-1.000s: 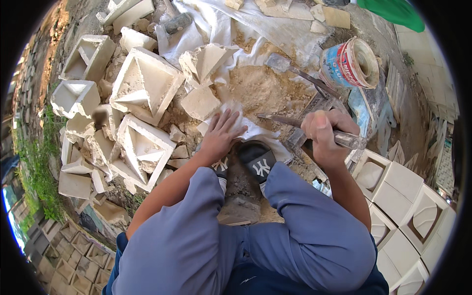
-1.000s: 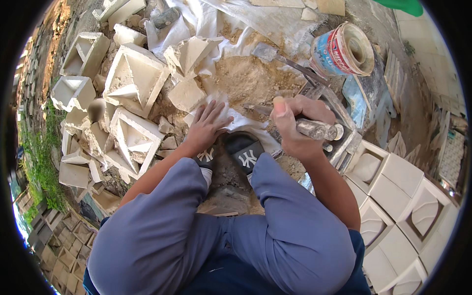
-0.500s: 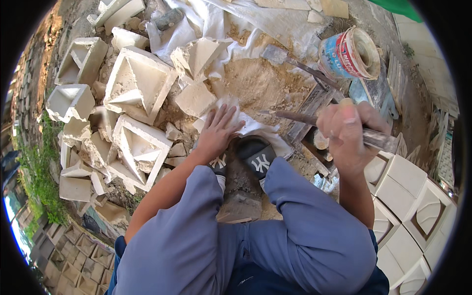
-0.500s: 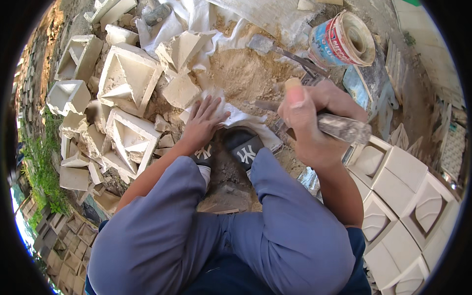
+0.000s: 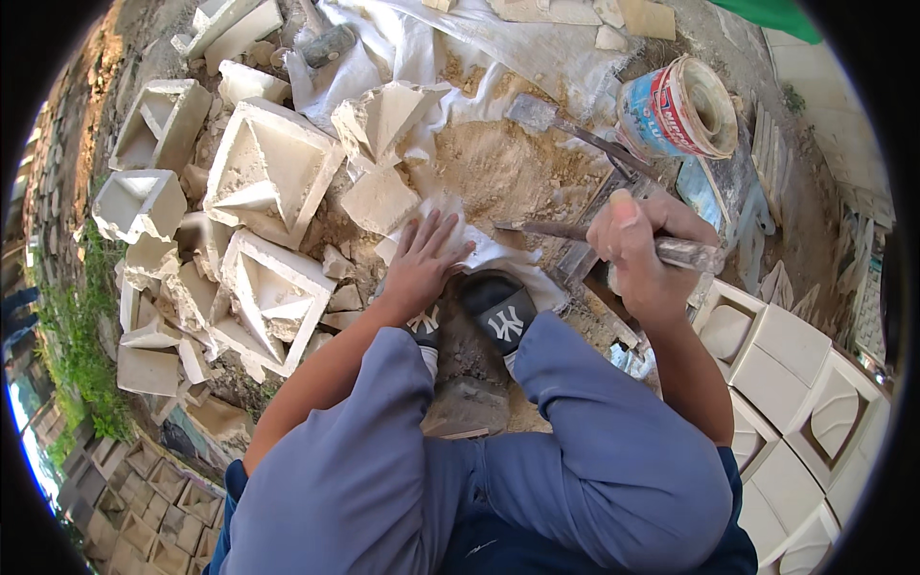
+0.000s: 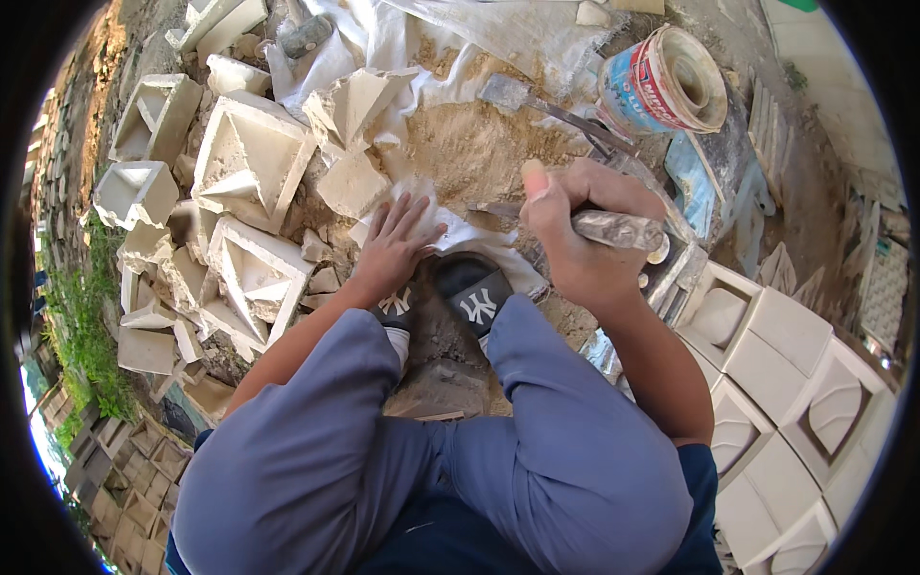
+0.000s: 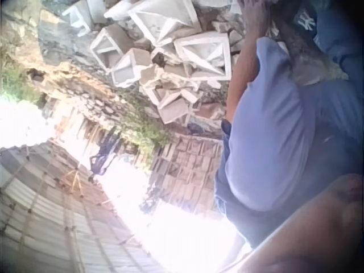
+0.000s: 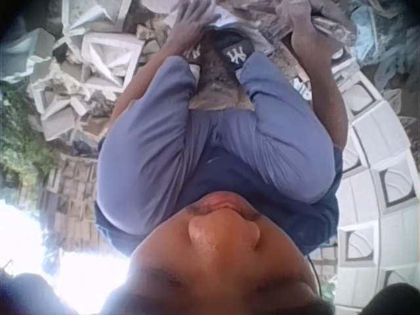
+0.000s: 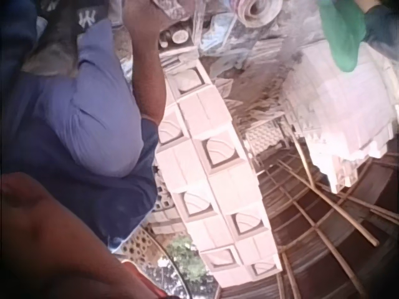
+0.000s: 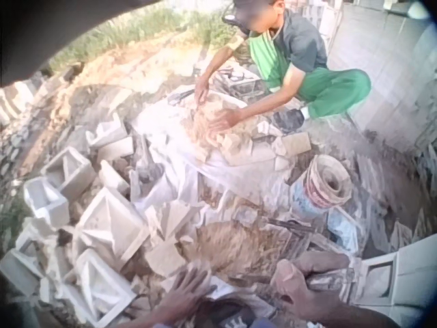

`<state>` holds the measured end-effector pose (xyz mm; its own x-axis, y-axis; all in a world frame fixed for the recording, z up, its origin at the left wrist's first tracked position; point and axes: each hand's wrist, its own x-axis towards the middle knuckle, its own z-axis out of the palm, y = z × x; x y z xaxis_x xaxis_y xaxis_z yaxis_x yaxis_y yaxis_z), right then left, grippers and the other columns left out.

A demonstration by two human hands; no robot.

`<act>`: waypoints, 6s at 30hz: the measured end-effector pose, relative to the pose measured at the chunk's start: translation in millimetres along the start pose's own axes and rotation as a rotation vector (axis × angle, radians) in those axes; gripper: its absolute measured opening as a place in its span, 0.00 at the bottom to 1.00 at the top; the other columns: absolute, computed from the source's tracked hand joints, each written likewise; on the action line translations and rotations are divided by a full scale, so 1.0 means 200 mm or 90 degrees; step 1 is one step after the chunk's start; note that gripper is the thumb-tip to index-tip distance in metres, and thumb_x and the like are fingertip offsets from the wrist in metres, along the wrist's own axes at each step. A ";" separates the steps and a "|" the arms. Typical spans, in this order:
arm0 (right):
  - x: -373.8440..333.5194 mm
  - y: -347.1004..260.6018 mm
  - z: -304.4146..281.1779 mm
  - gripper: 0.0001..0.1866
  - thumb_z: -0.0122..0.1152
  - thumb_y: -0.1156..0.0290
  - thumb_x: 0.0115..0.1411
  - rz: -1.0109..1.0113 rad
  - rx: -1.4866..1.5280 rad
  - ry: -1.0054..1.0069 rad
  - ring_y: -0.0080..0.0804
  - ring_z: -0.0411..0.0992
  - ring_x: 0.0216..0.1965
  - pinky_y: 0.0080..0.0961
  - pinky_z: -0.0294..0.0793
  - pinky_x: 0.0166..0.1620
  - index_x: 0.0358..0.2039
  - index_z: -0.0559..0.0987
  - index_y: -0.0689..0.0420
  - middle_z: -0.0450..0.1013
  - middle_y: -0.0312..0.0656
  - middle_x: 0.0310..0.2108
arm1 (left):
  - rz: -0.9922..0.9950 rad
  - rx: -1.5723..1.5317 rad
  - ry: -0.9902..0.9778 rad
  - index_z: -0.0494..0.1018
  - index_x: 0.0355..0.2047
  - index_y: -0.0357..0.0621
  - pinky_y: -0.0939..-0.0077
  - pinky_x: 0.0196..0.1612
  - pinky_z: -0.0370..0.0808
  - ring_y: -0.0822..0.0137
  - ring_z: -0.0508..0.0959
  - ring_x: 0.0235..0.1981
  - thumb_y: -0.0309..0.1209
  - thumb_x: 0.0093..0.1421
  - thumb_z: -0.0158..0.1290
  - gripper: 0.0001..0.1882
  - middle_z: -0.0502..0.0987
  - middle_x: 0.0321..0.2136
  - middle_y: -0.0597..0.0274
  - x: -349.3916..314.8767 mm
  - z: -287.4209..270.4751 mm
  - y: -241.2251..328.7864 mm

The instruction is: The person carves stone using chisels and scrapers, chipping away material and brushing away stone dust by hand.

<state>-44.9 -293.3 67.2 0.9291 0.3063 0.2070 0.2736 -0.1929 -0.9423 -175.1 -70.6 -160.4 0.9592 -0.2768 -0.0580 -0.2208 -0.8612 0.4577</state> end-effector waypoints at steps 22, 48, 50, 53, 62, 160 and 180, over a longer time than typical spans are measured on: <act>0.05 -0.19 0.09 0.14 0.61 0.82 0.60 0.051 0.273 0.088 0.16 0.65 0.18 0.20 0.59 0.21 0.17 0.76 0.60 0.70 0.32 0.17 | -0.009 0.006 -0.015 0.72 0.61 0.73 0.45 0.71 0.51 0.52 0.52 0.73 0.46 0.65 0.53 0.23 0.58 0.71 0.62 -0.05 -0.02 -0.01; -0.01 -0.17 0.04 0.15 0.61 0.81 0.60 -0.032 0.168 -0.002 0.19 0.65 0.16 0.20 0.63 0.21 0.16 0.71 0.60 0.71 0.35 0.16 | -0.008 0.070 -0.043 0.49 0.74 0.52 0.52 0.75 0.35 0.62 0.43 0.76 0.58 0.68 0.40 0.40 0.45 0.75 0.60 -0.05 -0.01 -0.04; -0.05 -0.03 0.02 0.14 0.56 0.81 0.62 -0.068 0.065 -0.061 0.21 0.62 0.15 0.23 0.62 0.20 0.19 0.69 0.60 0.67 0.35 0.15 | -0.001 0.064 -0.035 0.49 0.74 0.53 0.53 0.75 0.36 0.62 0.44 0.76 0.58 0.68 0.41 0.41 0.46 0.75 0.61 -0.02 0.00 -0.02; 0.02 -0.01 0.00 0.12 0.51 0.83 0.64 -0.110 0.006 -0.158 0.24 0.61 0.15 0.27 0.64 0.20 0.22 0.67 0.62 0.63 0.36 0.15 | -0.009 0.071 -0.042 0.49 0.74 0.52 0.53 0.75 0.36 0.62 0.44 0.75 0.58 0.68 0.41 0.41 0.47 0.75 0.60 -0.02 0.02 -0.03; -0.01 0.05 0.00 0.10 0.62 0.79 0.60 0.024 0.089 -0.013 0.18 0.67 0.18 0.21 0.65 0.24 0.21 0.76 0.63 0.73 0.37 0.17 | -0.011 0.065 -0.038 0.49 0.74 0.50 0.45 0.74 0.35 0.61 0.45 0.75 0.57 0.67 0.43 0.41 0.47 0.75 0.60 -0.02 -0.13 -0.04; 0.07 0.16 -0.07 0.50 0.34 0.11 0.44 -0.057 0.368 0.009 0.23 0.52 0.17 0.23 0.51 0.23 0.17 0.62 0.55 0.54 0.32 0.14 | 0.010 0.081 -0.025 0.53 0.71 0.47 0.54 0.75 0.41 0.56 0.48 0.74 0.56 0.63 0.50 0.43 0.53 0.72 0.58 0.24 -0.21 -0.31; 0.06 0.21 -0.11 0.22 0.43 0.63 0.75 0.055 0.217 0.059 0.23 0.50 0.18 0.26 0.52 0.25 0.21 0.58 0.51 0.52 0.30 0.16 | -0.004 0.087 -0.061 0.48 0.73 0.48 0.52 0.75 0.39 0.54 0.45 0.75 0.53 0.63 0.52 0.45 0.50 0.73 0.56 0.23 -0.20 -0.27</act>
<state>-16.0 -317.4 35.1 0.9683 0.2131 0.1304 0.1085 0.1116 -0.9878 -111.6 -19.4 -152.6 0.9410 -0.3046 -0.1472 -0.2430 -0.9114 0.3321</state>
